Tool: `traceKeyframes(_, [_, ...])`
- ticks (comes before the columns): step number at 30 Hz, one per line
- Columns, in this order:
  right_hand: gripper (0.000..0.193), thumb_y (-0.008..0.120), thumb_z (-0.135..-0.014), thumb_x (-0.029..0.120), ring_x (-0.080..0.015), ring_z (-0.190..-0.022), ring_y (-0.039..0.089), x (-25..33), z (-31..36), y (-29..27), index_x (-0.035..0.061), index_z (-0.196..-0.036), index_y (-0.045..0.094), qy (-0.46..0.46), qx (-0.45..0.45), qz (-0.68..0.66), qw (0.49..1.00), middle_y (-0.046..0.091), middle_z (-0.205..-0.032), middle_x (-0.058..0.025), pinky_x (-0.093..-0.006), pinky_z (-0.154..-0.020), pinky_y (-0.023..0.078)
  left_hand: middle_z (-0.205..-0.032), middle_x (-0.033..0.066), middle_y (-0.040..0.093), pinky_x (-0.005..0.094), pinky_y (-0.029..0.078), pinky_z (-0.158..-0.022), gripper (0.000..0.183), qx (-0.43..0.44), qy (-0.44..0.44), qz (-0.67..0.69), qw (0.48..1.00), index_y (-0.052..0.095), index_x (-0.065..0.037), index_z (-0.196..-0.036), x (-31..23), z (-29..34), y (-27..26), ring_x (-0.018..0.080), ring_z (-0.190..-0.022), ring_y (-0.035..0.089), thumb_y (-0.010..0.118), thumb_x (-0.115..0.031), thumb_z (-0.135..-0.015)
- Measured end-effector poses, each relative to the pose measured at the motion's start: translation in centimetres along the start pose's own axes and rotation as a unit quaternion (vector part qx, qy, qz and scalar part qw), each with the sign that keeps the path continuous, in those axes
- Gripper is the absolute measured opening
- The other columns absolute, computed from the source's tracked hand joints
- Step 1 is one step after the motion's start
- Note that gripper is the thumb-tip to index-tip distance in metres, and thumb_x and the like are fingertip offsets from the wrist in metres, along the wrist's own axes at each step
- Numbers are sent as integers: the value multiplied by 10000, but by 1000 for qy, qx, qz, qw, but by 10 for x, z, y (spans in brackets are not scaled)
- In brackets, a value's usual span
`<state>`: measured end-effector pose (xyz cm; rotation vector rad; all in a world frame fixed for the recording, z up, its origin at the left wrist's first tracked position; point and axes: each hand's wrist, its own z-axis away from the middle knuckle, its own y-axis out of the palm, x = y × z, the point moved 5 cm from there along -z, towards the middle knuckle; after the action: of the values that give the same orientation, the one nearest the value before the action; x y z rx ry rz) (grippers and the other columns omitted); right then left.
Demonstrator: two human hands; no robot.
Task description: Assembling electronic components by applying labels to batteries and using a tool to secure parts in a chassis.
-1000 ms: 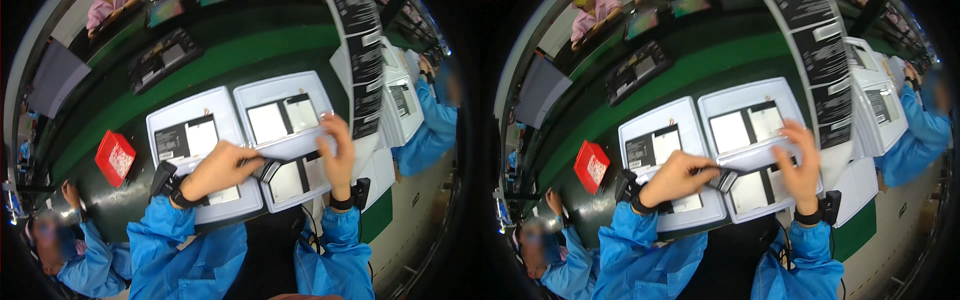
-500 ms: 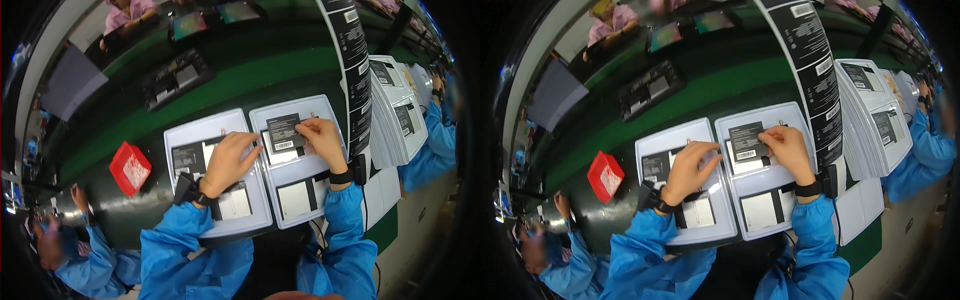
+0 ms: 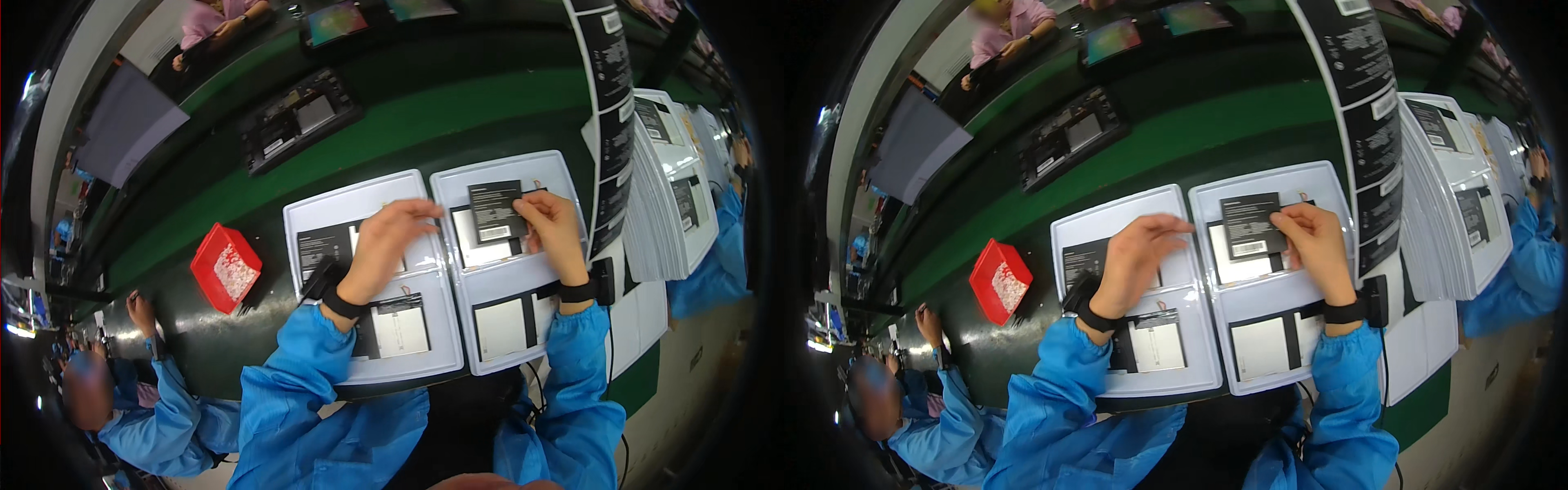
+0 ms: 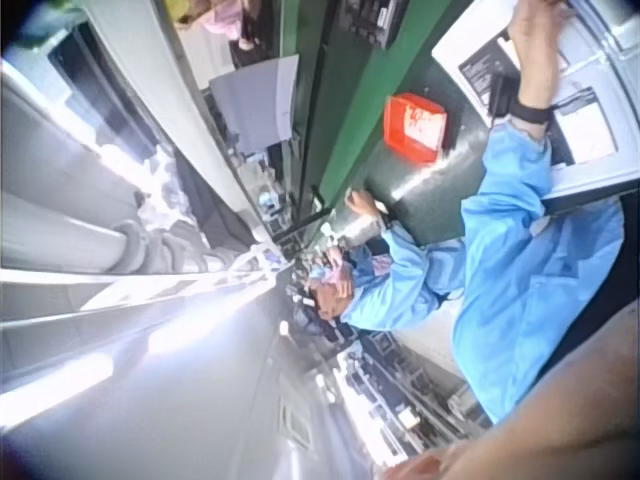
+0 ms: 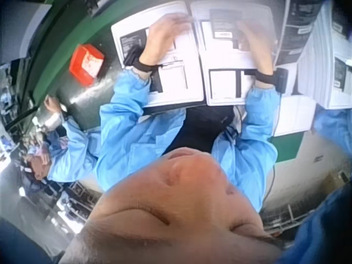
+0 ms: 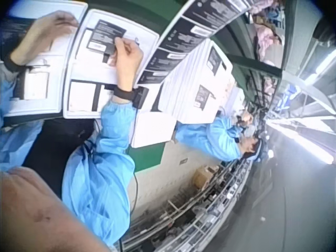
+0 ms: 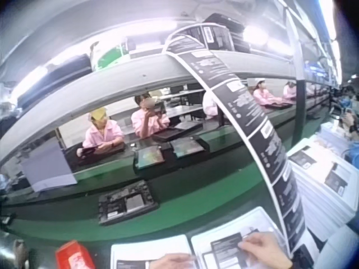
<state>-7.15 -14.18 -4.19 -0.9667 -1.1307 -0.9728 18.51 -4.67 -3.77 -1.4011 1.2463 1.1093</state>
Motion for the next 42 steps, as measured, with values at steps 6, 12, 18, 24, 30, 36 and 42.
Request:
traceKeyframes(6, [201, 708, -940, 143, -62, -391, 476, -5, 1, -1, -56, -962, 689, -10, 0, 14, 1000, 604, -610, -23, -203, -361, 332, -1651, 225, 183, 503, 214, -1227, 1015, 84, -125, 560, 814, 210, -78, -1603, -11, 6, 15, 377, -1526, 195, 252, -829, -920])
traceKeyframes(12, [195, 713, -940, 143, -57, -395, 473, -4, -2, 3, -50, -966, 692, -12, 10, 8, 1000, 601, -612, -15, -202, -371, 343, -1645, 246, 177, 523, 187, -1240, 1023, 105, -109, 553, 819, 179, -76, -1607, -11, 5, 12, 398, -1524, 188, 246, -830, -919])
traceKeyframes(18, [184, 709, -942, 137, -49, -405, 476, -4, 2, 3, -44, -972, 692, -11, 12, 16, 1000, 599, -613, -9, -194, -375, 345, -1635, 268, 180, 527, 188, -1241, 1031, 103, -131, 562, 810, 180, -48, -1600, -8, 6, 17, 401, -1526, 180, 238, -824, -924])
traceKeyframes(24, [174, 705, -941, 121, -44, -418, 484, 0, 3, 3, -49, -974, 692, -13, 18, 15, 1000, 611, -625, -11, -191, -377, 345, -1637, 262, 181, 523, 168, -1247, 1033, 103, -121, 551, 819, 180, -52, -1601, -7, 5, 17, 384, -1529, 183, 207, -830, -922])
traceKeyframes(30, [177, 704, -940, 123, -49, -427, 483, 1, 3, 6, -51, -970, 688, -20, 29, 9, 999, 613, -631, -14, -200, -379, 348, -1652, 225, 184, 455, 373, -1113, 1049, 107, -118, 536, 829, 201, -65, -1603, -4, 6, 14, 367, -1532, 195, 229, -849, -906])
traceKeyframes(36, [190, 701, -944, 133, -49, -426, 479, -4, 0, -1, -54, -976, 689, -16, 22, 8, 1000, 602, -626, -13, -199, -380, 349, -1672, 174, 176, 276, 484, -655, 1049, 143, -117, 522, 832, 215, -104, -1609, -1, 1, 18, 352, -1533, 211, 227, -868, -890])
traceKeyframes(42, [182, 699, -946, 131, -46, -425, 482, -2, -1, 3, -48, -978, 692, -13, 25, 13, 1000, 605, -625, -14, -194, -375, 347, -1672, 171, 173, 270, 496, -626, 1073, 134, -126, 517, 836, 206, -106, -1611, -1, 3, 16, 361, -1534, 203, 226, -885, -873])
